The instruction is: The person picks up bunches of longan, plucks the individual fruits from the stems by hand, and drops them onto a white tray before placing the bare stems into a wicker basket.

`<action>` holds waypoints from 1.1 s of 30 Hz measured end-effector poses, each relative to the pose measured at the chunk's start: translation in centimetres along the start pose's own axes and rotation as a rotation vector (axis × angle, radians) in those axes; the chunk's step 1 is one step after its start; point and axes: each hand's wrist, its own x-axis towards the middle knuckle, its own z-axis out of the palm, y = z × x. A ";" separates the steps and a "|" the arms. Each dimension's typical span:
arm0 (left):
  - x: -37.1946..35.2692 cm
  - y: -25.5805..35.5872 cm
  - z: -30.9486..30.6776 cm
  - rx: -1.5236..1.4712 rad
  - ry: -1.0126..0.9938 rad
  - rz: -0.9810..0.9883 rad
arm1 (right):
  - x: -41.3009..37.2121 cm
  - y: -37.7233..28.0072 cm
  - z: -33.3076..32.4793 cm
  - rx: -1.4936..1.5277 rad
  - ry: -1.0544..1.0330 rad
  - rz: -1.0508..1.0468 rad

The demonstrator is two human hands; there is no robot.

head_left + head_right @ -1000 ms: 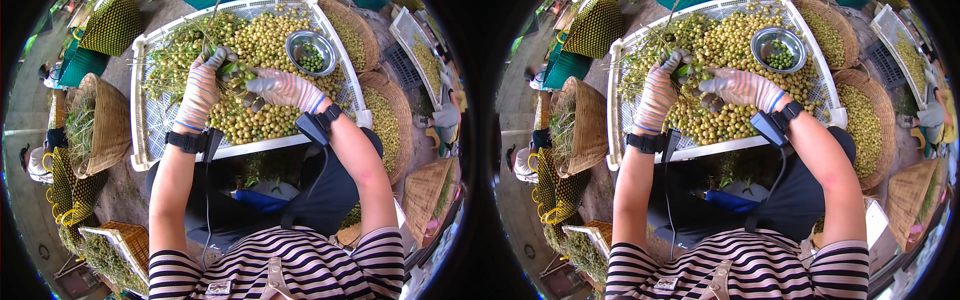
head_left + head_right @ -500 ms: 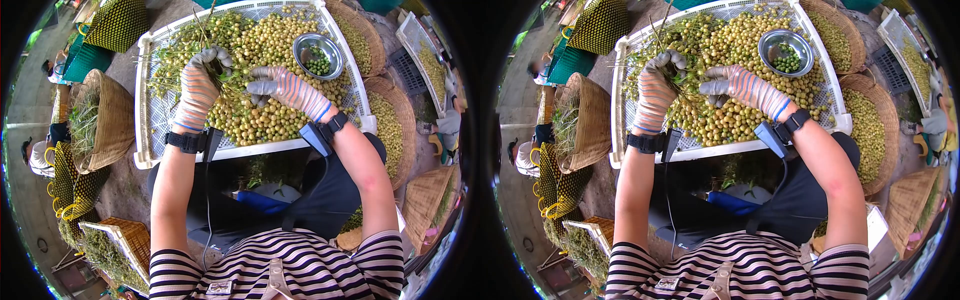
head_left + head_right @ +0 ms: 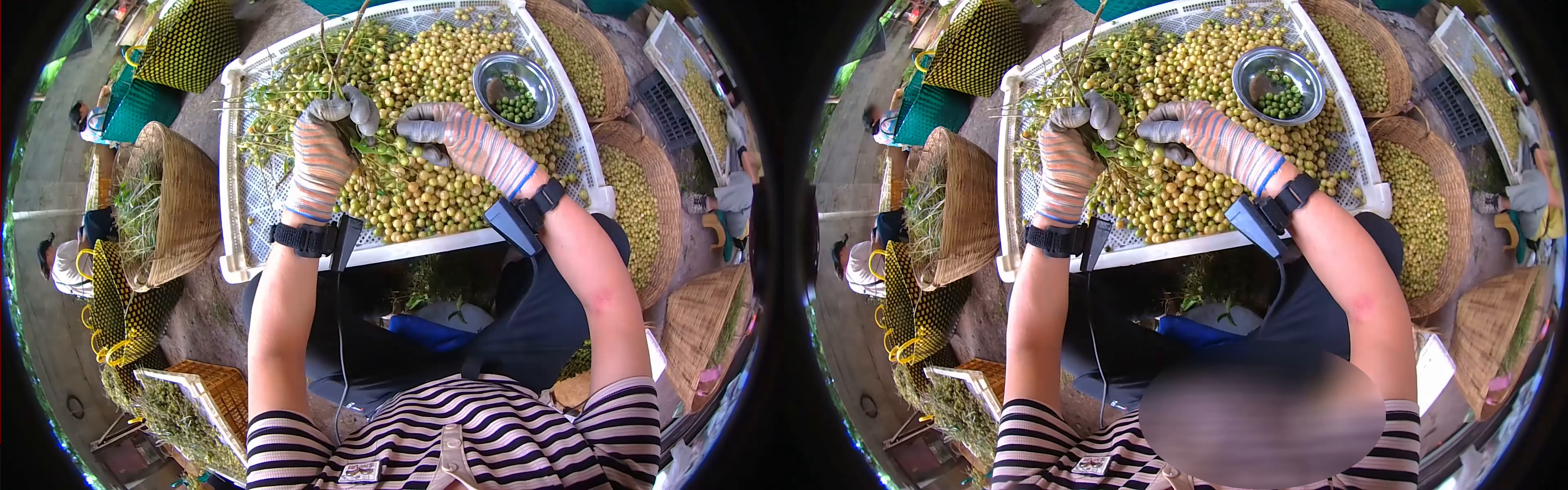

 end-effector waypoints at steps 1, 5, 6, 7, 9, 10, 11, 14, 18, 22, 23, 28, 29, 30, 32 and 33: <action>0.1 0.0 -0.1 -0.034 -0.026 -0.014 | -0.1 -0.1 0.1 0.056 -0.002 0.022; 0.0 0.0 -0.1 -0.084 -0.070 0.002 | 0.7 1.1 -1.4 0.485 -0.098 -0.051; 0.0 0.0 0.0 -0.084 -0.071 0.002 | 0.8 1.1 -1.7 0.485 -0.098 -0.051; -0.1 0.2 0.2 -0.074 -0.057 -0.009 | 0.9 1.0 -1.9 0.520 -0.067 0.004; -0.1 0.1 0.3 -0.067 -0.050 -0.024 | 1.1 0.7 -2.4 0.550 -0.052 0.114; 0.0 -0.1 0.3 -0.053 -0.027 0.008 | 1.0 1.0 -2.5 0.411 -0.120 0.031; -0.1 -0.2 0.3 -0.040 -0.001 0.041 | 1.1 1.1 -2.6 0.501 -0.125 0.072; -0.1 0.1 0.1 -0.051 -0.006 0.005 | 1.4 1.0 -3.0 0.532 -0.119 0.058; 0.0 0.0 0.0 -0.047 -0.009 -0.027 | 0.9 0.0 -3.3 -0.686 0.097 -0.375; 0.1 -0.3 0.3 -0.015 -0.037 -0.040 | 0.3 -1.1 -1.8 -0.435 -0.066 -0.225; 0.2 -0.5 0.1 0.019 -0.056 -0.038 | 0.0 -1.2 -1.1 -0.428 -0.070 -0.169; 0.4 -1.3 0.5 0.063 -0.028 -0.065 | 0.4 -0.1 -0.7 -0.464 0.005 -0.162; 0.2 -1.1 0.7 0.038 -0.016 -0.089 | 0.1 -0.4 -0.7 -0.377 0.026 -0.088; 0.1 -1.0 0.7 0.013 -0.004 -0.113 | 0.0 -0.5 -1.0 -0.376 0.026 -0.088; 0.2 -1.0 0.0 -0.044 -0.063 -0.130 | -0.1 -0.7 -1.8 -0.171 -0.152 0.051; 0.2 -1.0 -0.2 -0.102 -0.122 -0.148 | -0.3 -0.7 -1.6 -0.175 -0.164 0.025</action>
